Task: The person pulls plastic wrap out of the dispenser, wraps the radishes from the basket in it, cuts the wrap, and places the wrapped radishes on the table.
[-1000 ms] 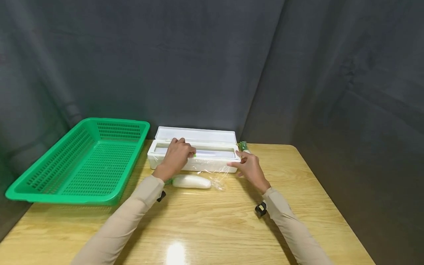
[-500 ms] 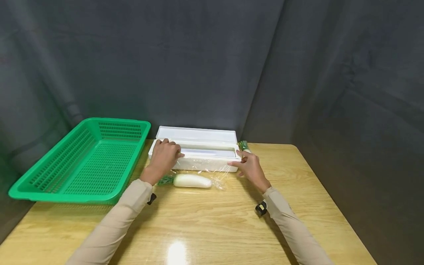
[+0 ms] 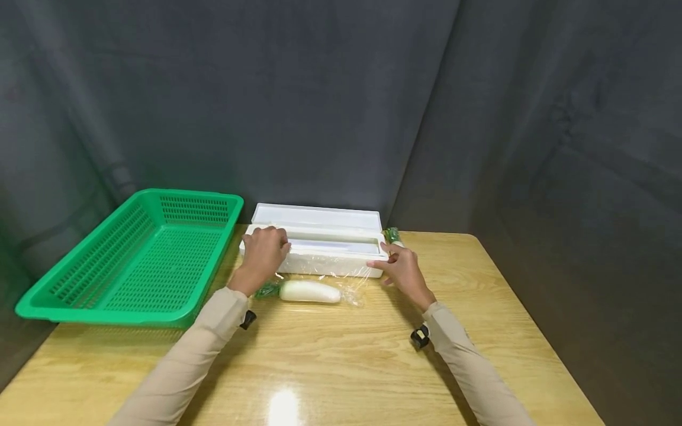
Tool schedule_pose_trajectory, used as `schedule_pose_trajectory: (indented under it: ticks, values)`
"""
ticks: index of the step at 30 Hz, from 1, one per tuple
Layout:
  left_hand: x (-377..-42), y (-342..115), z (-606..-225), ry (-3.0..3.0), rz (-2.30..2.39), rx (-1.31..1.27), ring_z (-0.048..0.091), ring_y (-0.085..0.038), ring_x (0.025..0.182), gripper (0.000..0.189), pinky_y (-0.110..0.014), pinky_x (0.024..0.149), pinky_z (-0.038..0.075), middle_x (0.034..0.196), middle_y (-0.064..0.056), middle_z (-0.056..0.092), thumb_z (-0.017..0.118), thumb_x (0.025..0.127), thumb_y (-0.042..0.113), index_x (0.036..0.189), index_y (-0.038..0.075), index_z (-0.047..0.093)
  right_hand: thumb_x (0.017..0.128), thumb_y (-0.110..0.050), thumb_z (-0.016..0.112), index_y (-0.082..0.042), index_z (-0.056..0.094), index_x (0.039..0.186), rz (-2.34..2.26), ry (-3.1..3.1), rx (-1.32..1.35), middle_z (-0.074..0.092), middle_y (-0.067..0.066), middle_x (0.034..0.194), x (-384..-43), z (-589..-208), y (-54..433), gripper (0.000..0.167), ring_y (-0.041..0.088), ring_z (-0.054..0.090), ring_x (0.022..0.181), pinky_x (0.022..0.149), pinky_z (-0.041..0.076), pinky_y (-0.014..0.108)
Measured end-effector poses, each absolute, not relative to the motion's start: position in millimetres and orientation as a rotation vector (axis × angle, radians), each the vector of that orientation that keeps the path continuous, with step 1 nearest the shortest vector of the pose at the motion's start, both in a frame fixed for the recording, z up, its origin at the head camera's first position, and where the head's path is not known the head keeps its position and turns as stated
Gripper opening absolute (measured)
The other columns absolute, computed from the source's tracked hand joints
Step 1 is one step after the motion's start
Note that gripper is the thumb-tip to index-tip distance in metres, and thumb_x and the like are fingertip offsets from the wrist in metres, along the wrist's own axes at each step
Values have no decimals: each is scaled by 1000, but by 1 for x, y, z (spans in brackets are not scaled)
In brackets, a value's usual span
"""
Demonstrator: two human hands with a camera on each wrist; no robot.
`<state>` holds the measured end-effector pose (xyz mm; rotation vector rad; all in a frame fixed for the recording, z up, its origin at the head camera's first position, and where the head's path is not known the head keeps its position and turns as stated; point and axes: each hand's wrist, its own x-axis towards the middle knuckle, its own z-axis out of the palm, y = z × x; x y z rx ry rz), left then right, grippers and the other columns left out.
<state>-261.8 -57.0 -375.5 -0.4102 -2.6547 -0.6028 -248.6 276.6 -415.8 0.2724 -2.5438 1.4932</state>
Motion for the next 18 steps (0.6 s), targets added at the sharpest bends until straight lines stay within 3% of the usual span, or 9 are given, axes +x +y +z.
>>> schedule_pose_trajectory:
  ticks: [3, 7, 12, 18]
  values:
    - [-261, -59, -374, -2706, -687, -344, 63, -55, 110, 11, -78, 87, 47, 122, -28, 66, 74, 96, 11, 94, 0, 75, 88, -14, 86, 5, 61, 141, 1497, -2537, 274, 55, 21, 70, -249, -416, 276, 62, 46, 62, 50, 49, 58, 49]
    - [-261, -62, -374, -2746, -771, -285, 49, -62, 127, 23, -82, 92, 43, 147, -39, 42, 70, 98, 13, 113, -4, 68, 88, -15, 86, 2, 61, 142, 1491, -2536, 257, 57, 28, 74, -248, -417, 277, 62, 46, 61, 51, 50, 58, 50]
    - [-262, -67, -373, -2806, -832, -199, 42, -63, 132, 48, -79, 94, 43, 154, -38, 26, 70, 99, 17, 138, -4, 51, 88, -16, 86, 1, 61, 143, 1483, -2548, 253, 56, 27, 74, -248, -419, 276, 62, 48, 63, 54, 51, 59, 48]
    - [-266, -70, -374, -2777, -841, -217, 47, -61, 124, 48, -74, 89, 46, 154, -36, 25, 64, 99, 6, 142, -3, 46, 88, -16, 86, 2, 62, 142, 1476, -2538, 251, 56, 21, 71, -248, -419, 275, 62, 48, 63, 53, 50, 58, 47]
